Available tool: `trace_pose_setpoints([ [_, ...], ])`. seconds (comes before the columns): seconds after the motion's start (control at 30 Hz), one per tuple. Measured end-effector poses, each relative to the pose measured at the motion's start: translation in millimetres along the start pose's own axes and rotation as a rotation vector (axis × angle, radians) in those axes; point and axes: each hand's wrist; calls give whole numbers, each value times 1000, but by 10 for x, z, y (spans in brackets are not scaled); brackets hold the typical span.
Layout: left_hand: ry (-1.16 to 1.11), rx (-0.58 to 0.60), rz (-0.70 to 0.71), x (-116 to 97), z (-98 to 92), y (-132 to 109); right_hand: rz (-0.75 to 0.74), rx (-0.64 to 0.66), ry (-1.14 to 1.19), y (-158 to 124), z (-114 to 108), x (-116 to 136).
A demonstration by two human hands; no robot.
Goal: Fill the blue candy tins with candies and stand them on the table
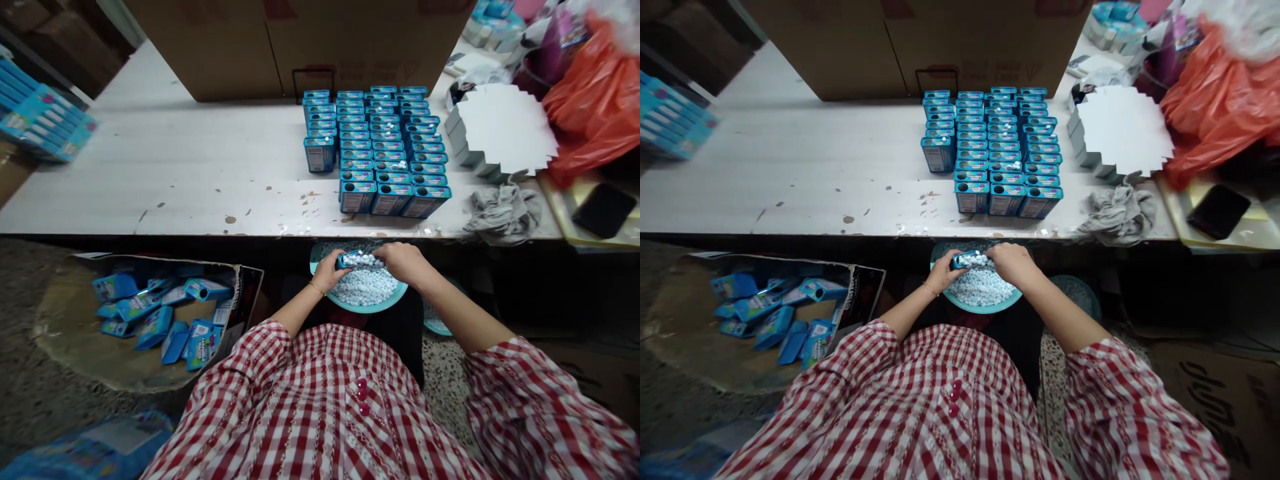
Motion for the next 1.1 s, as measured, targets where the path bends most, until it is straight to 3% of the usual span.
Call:
trace_pose_setpoints([
  [0.23,-15,14,51,85,81,8,-46,15,-158,-52,-236,334],
  [0.37,-67,-4,65,98,54,-37,-5,5,-162,-191,-253,184],
  [0.47,-103,-25,67,110,-35,-91,84,15,-149,-287,2,-152],
  [0.57,-151,-76,10,178,-100,-103,168,42,-82,-236,531,-405],
  [0.67,-266,-169,-123,291,-51,-48,161,-1,157,-18,1116,-352],
  [0.77,-439,-177,-265,372,83,19,145,-67,308,252,1511,-121],
  [0.9,-620,-73,-334,336,148,22,164,-126,451,451,1700,-18],
  [1.1,-461,-151,-155,198,-221,-95,144,-202,626,367,1673,-323],
])
Point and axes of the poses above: each hand's wrist, its own y-axis towards the middle knuckle, its own z-axis out of the palm, x = y × z, and after that the axes turned 2 degrees about y, right-handed
